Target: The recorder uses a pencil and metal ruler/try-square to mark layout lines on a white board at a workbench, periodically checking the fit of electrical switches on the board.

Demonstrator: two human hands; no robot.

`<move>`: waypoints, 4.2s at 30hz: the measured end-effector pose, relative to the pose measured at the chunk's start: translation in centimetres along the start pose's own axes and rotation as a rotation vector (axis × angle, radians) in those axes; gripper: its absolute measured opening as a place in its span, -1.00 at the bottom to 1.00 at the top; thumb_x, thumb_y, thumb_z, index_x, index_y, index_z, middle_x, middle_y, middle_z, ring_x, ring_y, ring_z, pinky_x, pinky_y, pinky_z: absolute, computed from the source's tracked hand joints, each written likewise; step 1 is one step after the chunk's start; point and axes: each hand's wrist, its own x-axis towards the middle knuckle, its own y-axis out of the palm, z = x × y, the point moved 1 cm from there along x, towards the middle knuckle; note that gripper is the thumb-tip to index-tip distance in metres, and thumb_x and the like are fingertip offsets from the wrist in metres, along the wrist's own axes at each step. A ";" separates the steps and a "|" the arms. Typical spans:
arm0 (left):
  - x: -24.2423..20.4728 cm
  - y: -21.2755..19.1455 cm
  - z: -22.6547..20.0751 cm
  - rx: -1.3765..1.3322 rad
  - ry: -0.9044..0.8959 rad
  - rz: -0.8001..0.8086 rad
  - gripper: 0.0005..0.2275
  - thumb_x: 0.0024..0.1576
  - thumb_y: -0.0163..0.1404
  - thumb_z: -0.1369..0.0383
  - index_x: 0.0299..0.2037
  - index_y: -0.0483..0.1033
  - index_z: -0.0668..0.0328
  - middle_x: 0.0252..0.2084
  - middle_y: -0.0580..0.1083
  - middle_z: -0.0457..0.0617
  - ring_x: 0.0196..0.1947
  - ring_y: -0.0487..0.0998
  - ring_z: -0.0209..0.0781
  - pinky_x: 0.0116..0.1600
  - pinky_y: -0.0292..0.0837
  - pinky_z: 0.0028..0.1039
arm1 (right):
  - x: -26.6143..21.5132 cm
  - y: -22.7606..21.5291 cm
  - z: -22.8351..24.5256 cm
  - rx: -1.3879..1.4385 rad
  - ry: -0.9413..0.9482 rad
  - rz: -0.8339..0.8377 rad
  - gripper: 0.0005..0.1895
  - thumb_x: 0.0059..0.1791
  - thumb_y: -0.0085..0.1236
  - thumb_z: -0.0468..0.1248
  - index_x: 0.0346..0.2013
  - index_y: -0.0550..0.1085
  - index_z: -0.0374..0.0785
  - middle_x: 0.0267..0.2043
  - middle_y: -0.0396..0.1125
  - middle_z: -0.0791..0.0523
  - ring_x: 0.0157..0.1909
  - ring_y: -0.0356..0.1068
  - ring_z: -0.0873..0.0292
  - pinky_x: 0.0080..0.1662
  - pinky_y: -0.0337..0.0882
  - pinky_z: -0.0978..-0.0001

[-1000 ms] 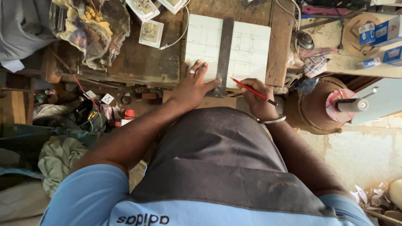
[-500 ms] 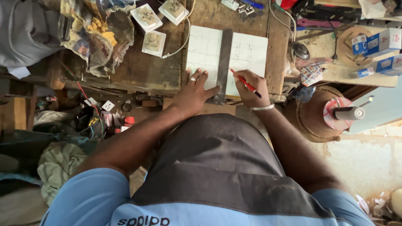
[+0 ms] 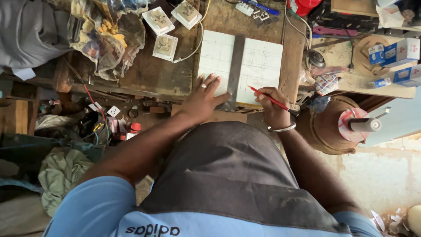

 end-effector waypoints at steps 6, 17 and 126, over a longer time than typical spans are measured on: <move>-1.0 0.7 1.2 -0.028 0.084 -0.143 -0.61 0.16 -0.05 0.44 0.22 0.49 -0.06 0.48 0.13 0.31 0.51 0.04 0.32 0.51 -0.08 0.01 | -0.8 -0.2 -0.7 -0.027 -0.011 0.035 -0.79 0.12 0.03 -0.37 -0.01 0.45 -0.46 -0.10 0.50 0.00 -0.09 0.49 0.20 0.01 0.51 0.36; -0.6 1.4 1.1 0.091 0.073 -0.152 -0.57 0.22 -0.15 0.51 0.28 0.46 -0.12 0.48 0.12 0.33 0.50 0.06 0.28 0.53 -0.16 0.05 | -0.7 -0.2 -0.1 -0.118 -0.078 0.049 -0.76 0.16 0.11 -0.28 0.01 0.44 -0.42 -0.07 0.51 0.00 -0.06 0.54 0.20 0.00 0.53 0.36; -3.1 -1.5 1.2 0.033 -0.011 -0.439 -0.39 -0.02 0.28 0.24 0.27 0.34 0.01 -0.22 0.53 0.04 -0.32 0.59 0.05 -0.29 0.51 -0.15 | 5.3 -6.9 -2.7 -0.632 -0.288 0.011 -0.37 0.05 0.26 -0.16 0.34 0.31 -0.37 0.36 0.30 -0.22 0.35 0.35 -0.20 0.29 0.36 0.00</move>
